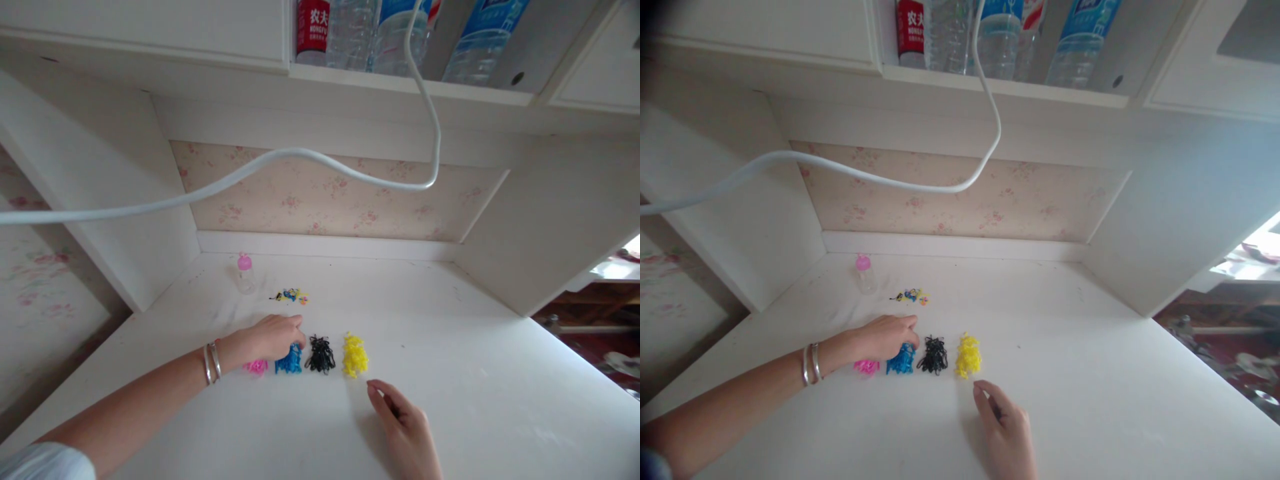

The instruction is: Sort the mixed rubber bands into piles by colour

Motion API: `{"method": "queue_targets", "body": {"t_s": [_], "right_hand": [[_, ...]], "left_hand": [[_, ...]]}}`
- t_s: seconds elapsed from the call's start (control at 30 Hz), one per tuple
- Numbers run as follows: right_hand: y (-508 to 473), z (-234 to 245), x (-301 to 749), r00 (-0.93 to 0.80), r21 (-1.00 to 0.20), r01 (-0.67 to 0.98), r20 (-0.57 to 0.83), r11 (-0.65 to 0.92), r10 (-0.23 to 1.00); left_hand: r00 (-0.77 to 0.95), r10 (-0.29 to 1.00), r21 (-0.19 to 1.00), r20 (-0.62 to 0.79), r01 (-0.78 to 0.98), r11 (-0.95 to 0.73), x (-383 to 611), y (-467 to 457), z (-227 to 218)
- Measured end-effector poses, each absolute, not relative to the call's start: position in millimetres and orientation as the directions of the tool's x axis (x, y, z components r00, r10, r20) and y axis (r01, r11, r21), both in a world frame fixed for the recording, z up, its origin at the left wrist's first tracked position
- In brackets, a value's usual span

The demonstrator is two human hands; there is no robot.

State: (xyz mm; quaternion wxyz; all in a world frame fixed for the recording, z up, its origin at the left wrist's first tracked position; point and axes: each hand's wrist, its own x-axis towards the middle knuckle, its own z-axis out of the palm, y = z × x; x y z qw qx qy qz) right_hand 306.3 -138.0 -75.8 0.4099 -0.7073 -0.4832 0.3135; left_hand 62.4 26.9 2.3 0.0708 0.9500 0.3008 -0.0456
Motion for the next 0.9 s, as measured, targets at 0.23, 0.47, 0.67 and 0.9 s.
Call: {"method": "queue_targets", "body": {"t_s": [0.23,0.47,0.67,0.9], "right_hand": [[-138,-68,304,0.33,-0.887,0.426,-0.031,-0.178,0.943],[-137,-64,305,0.363,-0.924,0.35,-0.016,-0.153,0.931],[-114,-37,306,0.251,-0.874,0.473,0.011,-0.113,0.968],[-26,7,271,-0.08,-0.607,0.787,0.082,0.114,0.993]], "left_hand": [[0.777,0.627,0.143,-0.052,0.627,-0.766,55,23,10],[0.6,0.782,0.435,0.17,0.666,-0.605,18,-30,32],[0.21,0.956,0.701,0.203,0.651,-0.292,-53,-94,-20],[-0.101,0.972,0.785,0.213,0.61,-0.109,-96,-114,-76]]}}
